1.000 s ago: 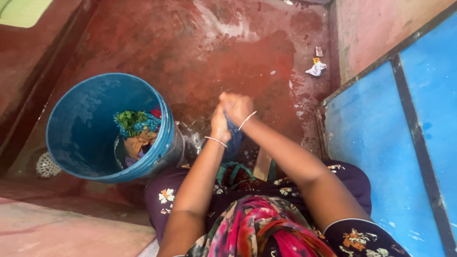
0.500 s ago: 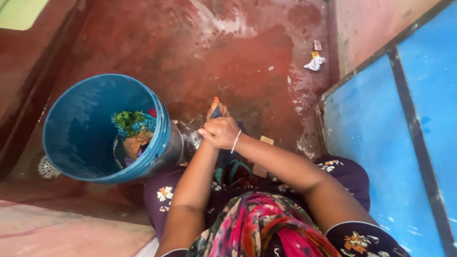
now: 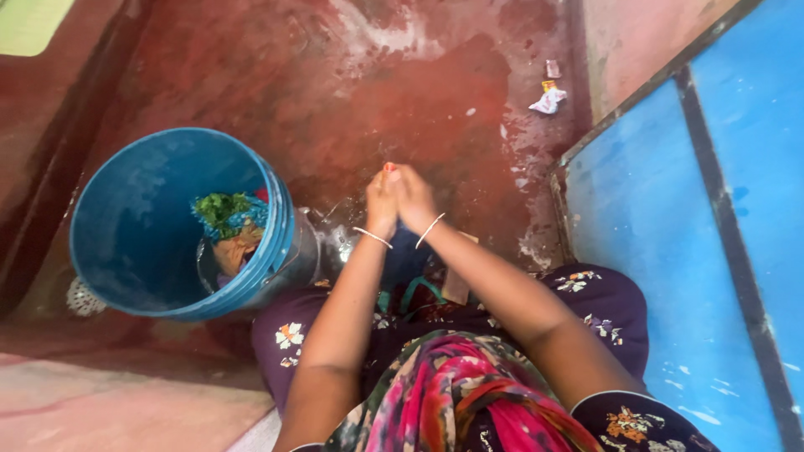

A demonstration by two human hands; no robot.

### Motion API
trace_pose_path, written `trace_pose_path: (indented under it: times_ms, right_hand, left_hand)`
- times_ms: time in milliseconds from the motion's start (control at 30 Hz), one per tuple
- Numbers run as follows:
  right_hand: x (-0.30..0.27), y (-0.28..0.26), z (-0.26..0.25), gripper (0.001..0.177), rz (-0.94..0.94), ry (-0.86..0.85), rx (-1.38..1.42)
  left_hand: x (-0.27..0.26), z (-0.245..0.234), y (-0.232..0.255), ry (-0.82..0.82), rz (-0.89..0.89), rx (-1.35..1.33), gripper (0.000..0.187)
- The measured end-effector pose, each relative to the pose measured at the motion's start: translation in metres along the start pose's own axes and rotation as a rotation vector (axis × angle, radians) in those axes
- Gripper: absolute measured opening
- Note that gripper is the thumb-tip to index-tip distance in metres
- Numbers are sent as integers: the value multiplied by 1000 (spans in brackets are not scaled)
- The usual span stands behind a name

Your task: The person washes small items of clothing by hand in a soapy solution on the floor, scrubbing them with a brush and wringing them out.

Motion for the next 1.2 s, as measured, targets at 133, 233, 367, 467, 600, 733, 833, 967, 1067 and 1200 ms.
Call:
trace_pose_path:
  times_ms: [133, 233, 367, 467, 600, 733, 833, 967, 1067, 1200]
  right_hand:
    - [24, 16, -23, 38, 273, 134, -113]
    - [37, 16, -38, 42, 214, 196, -23]
    - [52, 16, -50, 42, 211, 207, 116]
    - [67, 12, -61, 42, 156, 254, 112]
    - [67, 16, -58, 43, 260, 264, 313]
    - [67, 19, -53, 42, 258, 237, 392]
    - [76, 31, -74, 39, 272, 287, 445]
    - [88, 31, -94, 37, 268, 280, 455]
    - [86, 24, -75, 34, 462, 238, 688]
    - [52, -49, -40, 17, -69, 169, 34]
  left_hand:
    - [-12, 15, 8, -155, 103, 150, 21]
    - [-17, 18, 43, -322, 270, 298, 34]
    - [-35, 25, 90, -366, 479, 954, 61]
    - [-60, 43, 128, -312, 648, 1069, 110]
    - [-72, 55, 120, -243, 586, 1071, 118]
    - [-53, 36, 90, -232, 636, 864, 88]
    - [-22, 18, 77, -335, 588, 691, 44]
    - [-10, 11, 87, -254, 241, 198, 33]
    - [-23, 25, 85, -218, -55, -202, 22]
    - [-14, 17, 43, -152, -228, -424, 25]
Point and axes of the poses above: each hand's wrist, its own x-axis towards the middle knuckle, its own z-axis out of the palm, y = z × x, the point moved 6 cm from there along x, towards the middle knuckle, and after that the axes turned 8 degrees about y, right-handed, at the moved point
